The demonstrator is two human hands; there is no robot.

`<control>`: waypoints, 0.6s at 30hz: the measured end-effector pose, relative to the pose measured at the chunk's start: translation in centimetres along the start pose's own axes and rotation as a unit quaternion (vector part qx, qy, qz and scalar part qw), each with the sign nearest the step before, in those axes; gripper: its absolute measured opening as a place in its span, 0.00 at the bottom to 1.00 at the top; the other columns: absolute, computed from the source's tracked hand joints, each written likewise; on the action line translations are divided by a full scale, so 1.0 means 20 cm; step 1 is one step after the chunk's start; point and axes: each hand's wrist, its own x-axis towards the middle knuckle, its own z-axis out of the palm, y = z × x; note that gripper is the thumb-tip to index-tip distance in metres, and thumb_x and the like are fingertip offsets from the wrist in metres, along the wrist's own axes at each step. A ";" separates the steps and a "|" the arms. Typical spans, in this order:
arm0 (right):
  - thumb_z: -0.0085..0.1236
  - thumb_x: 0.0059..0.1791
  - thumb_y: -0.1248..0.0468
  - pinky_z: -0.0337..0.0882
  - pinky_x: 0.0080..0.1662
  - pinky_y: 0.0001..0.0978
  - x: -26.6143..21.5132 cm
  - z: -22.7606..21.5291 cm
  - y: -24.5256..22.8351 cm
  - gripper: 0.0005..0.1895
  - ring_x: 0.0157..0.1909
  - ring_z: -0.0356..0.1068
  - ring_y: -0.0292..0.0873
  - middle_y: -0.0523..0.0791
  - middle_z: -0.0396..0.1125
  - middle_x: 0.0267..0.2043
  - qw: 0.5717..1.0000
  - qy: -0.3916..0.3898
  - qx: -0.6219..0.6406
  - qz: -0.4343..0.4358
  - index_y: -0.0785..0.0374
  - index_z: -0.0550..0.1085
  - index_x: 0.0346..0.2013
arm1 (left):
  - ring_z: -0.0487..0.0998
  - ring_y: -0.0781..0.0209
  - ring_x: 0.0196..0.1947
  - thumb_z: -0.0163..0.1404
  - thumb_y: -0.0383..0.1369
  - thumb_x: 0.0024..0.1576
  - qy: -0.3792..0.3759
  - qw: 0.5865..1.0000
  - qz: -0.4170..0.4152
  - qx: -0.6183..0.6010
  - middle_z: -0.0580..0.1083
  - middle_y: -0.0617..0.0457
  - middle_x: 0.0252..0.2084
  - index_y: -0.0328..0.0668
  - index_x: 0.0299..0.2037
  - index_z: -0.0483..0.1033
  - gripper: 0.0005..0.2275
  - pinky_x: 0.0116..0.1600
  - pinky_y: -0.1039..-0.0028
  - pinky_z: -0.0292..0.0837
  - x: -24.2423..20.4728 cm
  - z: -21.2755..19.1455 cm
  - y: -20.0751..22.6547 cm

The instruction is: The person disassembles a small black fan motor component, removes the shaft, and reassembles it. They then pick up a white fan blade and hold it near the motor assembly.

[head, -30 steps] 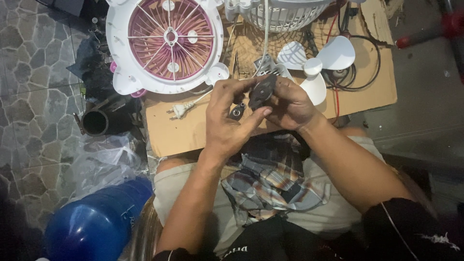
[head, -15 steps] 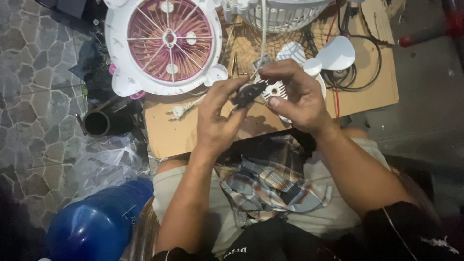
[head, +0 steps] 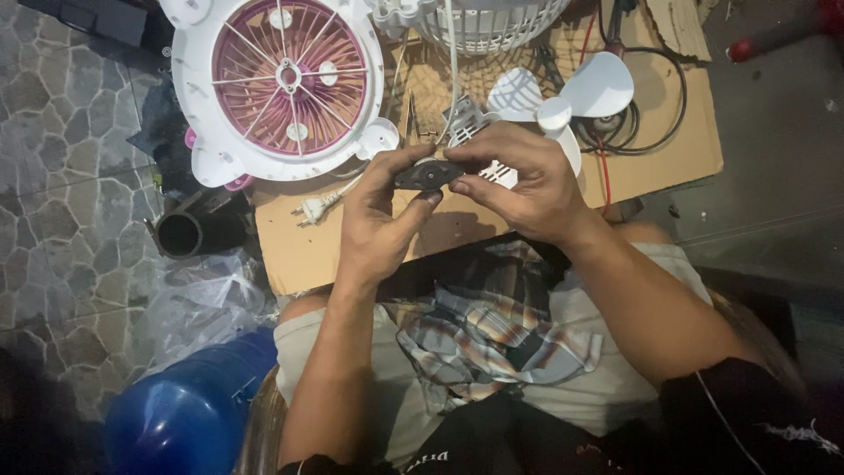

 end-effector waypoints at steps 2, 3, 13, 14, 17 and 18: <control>0.66 0.50 0.70 0.72 0.45 0.42 0.00 0.00 0.00 0.13 0.41 0.73 0.48 0.55 0.73 0.39 1.000 -0.007 -0.004 0.004 0.71 0.79 0.49 | 0.76 0.47 0.56 0.61 0.23 0.53 0.004 1.000 -0.010 -0.005 0.75 0.40 0.52 0.37 0.59 0.76 0.21 0.59 0.55 0.74 0.00 0.00 0.01; 0.66 0.50 0.70 0.72 0.45 0.42 0.00 0.00 0.00 0.13 0.41 0.73 0.48 0.55 0.73 0.39 1.000 -0.007 -0.004 0.004 0.71 0.79 0.49 | 0.76 0.47 0.56 0.61 0.23 0.53 0.004 1.000 -0.010 -0.005 0.75 0.40 0.52 0.37 0.59 0.76 0.21 0.59 0.55 0.74 0.00 0.00 0.01; 0.65 0.51 0.68 0.73 0.45 0.43 0.01 -0.01 -0.02 0.12 0.42 0.74 0.49 0.54 0.73 0.39 1.000 -0.020 -0.009 0.012 0.68 0.79 0.49 | 0.77 0.46 0.54 0.62 0.24 0.53 0.010 1.000 -0.019 -0.004 0.76 0.40 0.51 0.36 0.57 0.77 0.21 0.56 0.56 0.75 0.00 0.00 0.00; 0.65 0.51 0.69 0.72 0.44 0.44 0.01 -0.01 -0.02 0.12 0.41 0.74 0.49 0.54 0.72 0.39 1.000 -0.023 -0.011 0.011 0.68 0.79 0.48 | 0.76 0.46 0.55 0.62 0.23 0.53 0.011 1.000 -0.015 -0.003 0.76 0.40 0.52 0.37 0.57 0.77 0.20 0.57 0.56 0.74 0.00 0.00 0.00; 0.66 0.50 0.68 0.73 0.45 0.43 0.00 -0.01 -0.01 0.13 0.42 0.74 0.49 0.53 0.73 0.39 1.000 -0.021 -0.014 0.012 0.68 0.79 0.48 | 0.77 0.45 0.54 0.62 0.23 0.52 0.010 1.000 -0.016 0.002 0.76 0.40 0.51 0.37 0.57 0.77 0.20 0.57 0.55 0.75 0.00 0.00 0.04; 0.66 0.50 0.68 0.73 0.45 0.43 0.00 -0.01 -0.01 0.13 0.42 0.74 0.49 0.53 0.73 0.39 1.000 -0.021 -0.014 0.012 0.68 0.79 0.48 | 0.77 0.45 0.54 0.62 0.23 0.52 0.010 1.000 -0.017 0.002 0.76 0.40 0.51 0.37 0.57 0.77 0.20 0.57 0.55 0.75 0.00 0.00 0.03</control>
